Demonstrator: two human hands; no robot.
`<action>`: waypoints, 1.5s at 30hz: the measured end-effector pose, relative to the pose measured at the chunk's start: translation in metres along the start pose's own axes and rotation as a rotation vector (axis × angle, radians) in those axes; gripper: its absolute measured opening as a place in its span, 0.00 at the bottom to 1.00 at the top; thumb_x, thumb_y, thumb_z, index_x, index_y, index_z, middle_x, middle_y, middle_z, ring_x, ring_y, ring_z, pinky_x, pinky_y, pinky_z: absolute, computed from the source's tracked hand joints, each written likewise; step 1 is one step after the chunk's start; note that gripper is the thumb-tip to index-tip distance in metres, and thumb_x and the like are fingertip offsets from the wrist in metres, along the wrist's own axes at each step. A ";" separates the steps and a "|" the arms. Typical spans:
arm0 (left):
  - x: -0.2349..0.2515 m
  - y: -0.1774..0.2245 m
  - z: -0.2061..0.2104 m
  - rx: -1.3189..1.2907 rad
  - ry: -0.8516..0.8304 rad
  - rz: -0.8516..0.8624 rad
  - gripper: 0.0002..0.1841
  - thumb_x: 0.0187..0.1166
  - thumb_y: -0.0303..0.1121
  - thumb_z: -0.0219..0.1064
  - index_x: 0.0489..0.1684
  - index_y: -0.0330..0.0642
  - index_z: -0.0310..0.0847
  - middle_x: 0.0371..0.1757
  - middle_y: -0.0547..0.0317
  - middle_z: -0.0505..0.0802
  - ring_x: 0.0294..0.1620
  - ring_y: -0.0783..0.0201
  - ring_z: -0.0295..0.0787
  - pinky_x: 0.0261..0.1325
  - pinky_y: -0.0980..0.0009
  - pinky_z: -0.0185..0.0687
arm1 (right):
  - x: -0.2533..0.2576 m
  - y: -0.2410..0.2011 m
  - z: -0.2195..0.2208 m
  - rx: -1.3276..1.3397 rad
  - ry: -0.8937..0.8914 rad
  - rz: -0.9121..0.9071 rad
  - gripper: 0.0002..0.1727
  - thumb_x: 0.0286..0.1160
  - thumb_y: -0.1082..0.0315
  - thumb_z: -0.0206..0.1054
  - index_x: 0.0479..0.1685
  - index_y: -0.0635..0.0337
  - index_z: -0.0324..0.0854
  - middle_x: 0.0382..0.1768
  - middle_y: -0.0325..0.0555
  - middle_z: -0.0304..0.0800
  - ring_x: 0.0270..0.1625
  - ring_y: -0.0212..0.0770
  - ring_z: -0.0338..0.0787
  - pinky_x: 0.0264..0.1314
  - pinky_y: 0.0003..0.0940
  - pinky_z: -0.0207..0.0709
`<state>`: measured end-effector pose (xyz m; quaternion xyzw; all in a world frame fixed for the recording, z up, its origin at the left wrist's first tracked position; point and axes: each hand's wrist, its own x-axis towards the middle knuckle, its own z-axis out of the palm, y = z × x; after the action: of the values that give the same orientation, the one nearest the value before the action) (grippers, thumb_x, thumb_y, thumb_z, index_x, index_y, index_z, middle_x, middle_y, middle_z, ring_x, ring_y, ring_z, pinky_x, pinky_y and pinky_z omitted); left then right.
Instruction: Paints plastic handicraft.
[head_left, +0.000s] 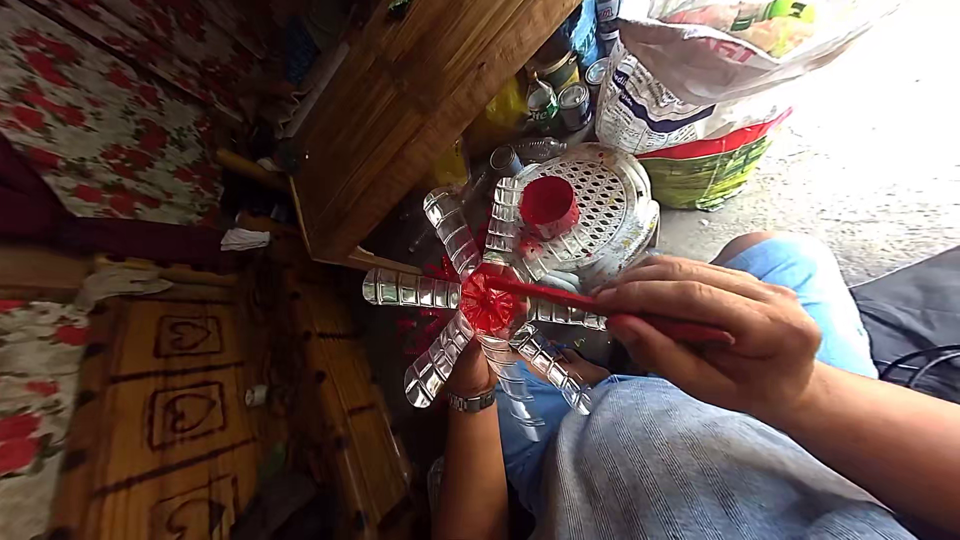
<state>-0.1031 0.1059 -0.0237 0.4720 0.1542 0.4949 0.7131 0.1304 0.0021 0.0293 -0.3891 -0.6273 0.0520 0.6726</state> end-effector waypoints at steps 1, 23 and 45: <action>-0.001 0.000 0.000 -0.007 -0.048 -0.016 0.18 0.75 0.45 0.73 0.61 0.52 0.89 0.57 0.64 0.96 0.61 0.70 0.91 0.69 0.70 0.84 | 0.000 0.002 0.001 -0.018 0.004 -0.006 0.09 0.82 0.66 0.66 0.45 0.63 0.89 0.43 0.44 0.95 0.50 0.31 0.92 0.55 0.24 0.86; -0.004 0.000 -0.016 -0.276 -0.011 -0.086 0.15 0.70 0.33 0.76 0.53 0.38 0.90 0.55 0.51 0.96 0.61 0.61 0.92 0.71 0.66 0.82 | -0.006 0.002 0.006 -0.013 0.004 0.020 0.11 0.83 0.66 0.66 0.46 0.63 0.90 0.41 0.46 0.95 0.48 0.32 0.92 0.53 0.25 0.86; -0.010 0.005 -0.016 -0.164 0.102 -0.115 0.13 0.67 0.35 0.78 0.48 0.45 0.90 0.49 0.60 0.97 0.57 0.69 0.92 0.65 0.71 0.85 | 0.021 -0.001 -0.009 0.052 -0.151 -0.085 0.08 0.78 0.69 0.65 0.40 0.63 0.89 0.39 0.43 0.93 0.45 0.29 0.89 0.48 0.21 0.83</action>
<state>-0.1213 0.1058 -0.0302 0.3765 0.1759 0.4874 0.7679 0.1424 0.0086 0.0479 -0.3393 -0.6908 0.0687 0.6348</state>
